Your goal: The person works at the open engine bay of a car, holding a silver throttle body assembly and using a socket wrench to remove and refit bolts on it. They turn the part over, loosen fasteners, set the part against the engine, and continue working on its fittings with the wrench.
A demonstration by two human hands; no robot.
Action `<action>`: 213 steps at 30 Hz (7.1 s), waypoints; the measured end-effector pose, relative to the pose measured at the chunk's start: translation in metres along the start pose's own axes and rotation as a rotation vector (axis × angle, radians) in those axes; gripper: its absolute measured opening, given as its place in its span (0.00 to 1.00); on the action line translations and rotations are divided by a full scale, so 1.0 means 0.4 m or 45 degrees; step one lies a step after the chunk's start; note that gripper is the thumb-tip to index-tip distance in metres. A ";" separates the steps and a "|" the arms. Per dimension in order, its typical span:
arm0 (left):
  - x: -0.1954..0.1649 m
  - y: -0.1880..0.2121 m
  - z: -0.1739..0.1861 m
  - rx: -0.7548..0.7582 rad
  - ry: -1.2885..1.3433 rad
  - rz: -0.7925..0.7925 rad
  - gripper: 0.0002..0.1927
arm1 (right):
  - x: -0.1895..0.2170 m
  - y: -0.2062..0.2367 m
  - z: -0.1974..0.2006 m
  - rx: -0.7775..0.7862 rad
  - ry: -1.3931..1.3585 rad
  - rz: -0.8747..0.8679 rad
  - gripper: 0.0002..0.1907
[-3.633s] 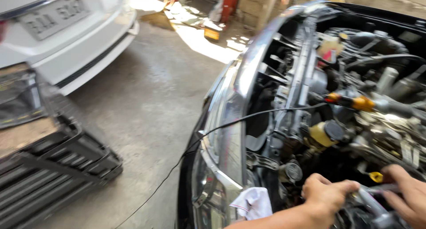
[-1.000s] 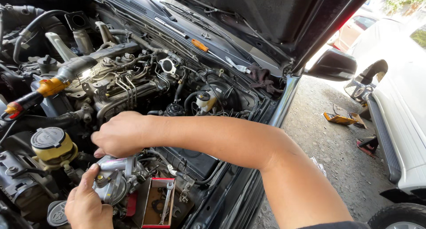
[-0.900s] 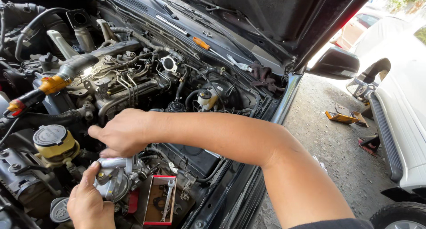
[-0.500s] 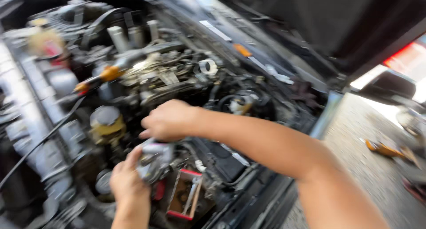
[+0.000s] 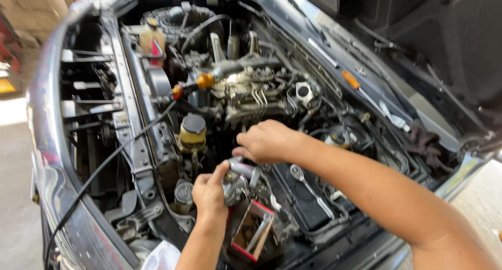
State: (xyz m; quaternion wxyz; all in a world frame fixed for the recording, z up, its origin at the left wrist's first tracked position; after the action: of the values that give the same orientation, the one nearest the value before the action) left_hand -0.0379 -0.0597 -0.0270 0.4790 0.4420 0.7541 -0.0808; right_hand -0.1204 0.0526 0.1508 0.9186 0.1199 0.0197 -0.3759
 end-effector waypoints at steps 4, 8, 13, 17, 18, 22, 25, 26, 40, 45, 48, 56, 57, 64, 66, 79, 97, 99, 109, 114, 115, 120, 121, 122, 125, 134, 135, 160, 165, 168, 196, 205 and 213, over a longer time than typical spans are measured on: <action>-0.027 0.008 -0.014 -0.079 -0.064 -0.022 0.22 | 0.014 0.007 0.020 -0.070 -0.184 0.186 0.20; -0.070 0.029 -0.026 -0.086 -0.049 -0.032 0.23 | 0.024 0.013 0.040 -0.041 0.022 0.017 0.21; -0.137 0.045 -0.042 -0.157 -0.257 -0.067 0.26 | 0.040 0.019 0.065 -0.047 -0.113 0.149 0.18; -0.159 0.070 -0.035 -0.127 -0.158 -0.025 0.23 | 0.043 0.021 0.067 0.019 0.035 -0.040 0.22; -0.164 0.072 -0.036 -0.110 -0.051 -0.021 0.22 | 0.044 0.022 0.069 0.036 0.010 -0.022 0.23; -0.176 0.081 -0.035 -0.106 -0.093 -0.084 0.24 | 0.063 0.019 0.079 -0.017 -0.279 0.224 0.17; -0.180 0.071 -0.034 -0.125 -0.141 -0.139 0.24 | 0.060 0.007 0.076 0.047 0.065 -0.110 0.21; -0.181 0.065 -0.033 -0.129 -0.140 -0.152 0.25 | 0.061 0.004 0.076 0.056 0.064 -0.083 0.20; -0.164 0.041 -0.001 -0.117 -0.146 -0.016 0.25 | 0.059 -0.044 0.047 0.094 -0.133 0.021 0.22; -0.149 0.036 0.004 -0.116 -0.141 0.000 0.24 | 0.070 -0.044 0.057 0.189 0.165 -0.255 0.22; -0.140 0.033 0.008 -0.118 -0.155 0.008 0.26 | 0.078 -0.036 0.070 0.058 -0.090 -0.026 0.24; -0.130 0.043 0.011 -0.116 -0.135 0.066 0.23 | 0.068 -0.023 0.056 0.129 0.149 -0.209 0.21; -0.129 0.043 0.010 -0.111 -0.132 0.075 0.23 | 0.067 -0.025 0.051 0.129 0.173 -0.212 0.22; -0.117 0.025 0.025 -0.131 -0.228 0.029 0.24 | 0.025 -0.069 -0.025 -0.193 0.303 0.509 0.13; -0.110 0.025 0.031 -0.156 -0.274 0.012 0.25 | 0.014 -0.086 -0.066 -0.254 0.263 0.647 0.09; -0.093 0.025 0.031 -0.209 -0.494 0.014 0.29 | 0.056 -0.048 -0.045 -0.275 0.116 0.471 0.12; -0.027 0.009 0.017 -0.005 -0.087 -0.032 0.17 | 0.157 0.063 0.050 -0.359 0.038 0.853 0.13; -0.025 0.013 0.027 0.004 -0.115 -0.051 0.18 | 0.152 0.052 0.029 -0.340 0.094 0.975 0.10; -0.050 0.012 -0.002 -0.045 -0.231 -0.121 0.18 | 0.159 0.044 0.020 -0.276 0.050 0.705 0.10; -0.012 0.039 -0.009 0.144 -0.008 -0.057 0.16 | 0.141 0.088 -0.009 -0.226 -0.109 0.345 0.08; -0.015 0.047 -0.009 0.186 -0.042 -0.083 0.17 | 0.130 0.104 -0.015 -0.245 -0.142 0.320 0.09; -0.082 0.072 -0.024 0.139 -0.183 0.012 0.20 | 0.040 0.160 -0.021 -0.693 -0.767 0.007 0.10; -0.102 0.076 -0.028 0.130 -0.269 -0.050 0.24 | 0.027 0.153 -0.036 -0.624 -0.937 -0.171 0.10; -0.116 0.081 -0.035 0.128 -0.362 -0.113 0.27 | 0.014 0.149 -0.056 -0.566 -1.113 -0.364 0.12; -0.109 0.087 -0.041 0.243 -0.274 -0.047 0.29 | 0.017 0.137 -0.128 -0.525 -1.368 -0.211 0.15; -0.004 0.051 -0.070 0.717 -0.376 0.356 0.32 | 0.023 0.146 -0.250 -0.457 -1.134 0.093 0.15; -0.007 0.048 -0.077 0.798 -0.408 0.295 0.33 | 0.014 0.143 -0.241 -0.441 -1.149 0.085 0.16; -0.028 0.010 -0.020 0.304 -0.136 -0.114 0.25 | -0.306 0.141 -0.405 0.042 -0.523 -0.912 0.20; -0.018 0.022 -0.027 0.429 -0.093 -0.137 0.27 | -0.240 0.141 -0.353 -0.356 -1.728 -0.331 0.19; -0.006 0.032 -0.044 0.537 -0.021 -0.100 0.29 | -0.156 0.136 -0.342 -0.182 -2.256 0.163 0.19; 0.026 0.050 -0.061 0.992 0.091 0.164 0.30 | -0.095 0.121 -0.367 -0.203 -1.917 0.188 0.23; 0.013 0.043 -0.059 0.832 -0.035 0.298 0.33 | -0.042 0.161 -0.300 -0.187 -1.864 0.027 0.23; 0.046 0.027 -0.049 0.828 -0.175 0.410 0.37 | -0.035 0.199 -0.234 -0.236 -1.248 0.137 0.33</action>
State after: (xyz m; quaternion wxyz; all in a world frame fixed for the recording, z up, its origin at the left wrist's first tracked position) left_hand -0.0454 -0.0319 -0.0280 0.3694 0.6778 0.5759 -0.2693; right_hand -0.0699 0.1391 0.0782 0.8447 -0.1522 -0.3872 -0.3367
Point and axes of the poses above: each hand's wrist, its own y-axis away from the middle knuckle, its own z-axis out of the back of the hand, x = y × z, the point moved 2 cm from there along -y, towards the middle knuckle, and after that the axes turned 9 degrees about -z, right-handed, at the moved point
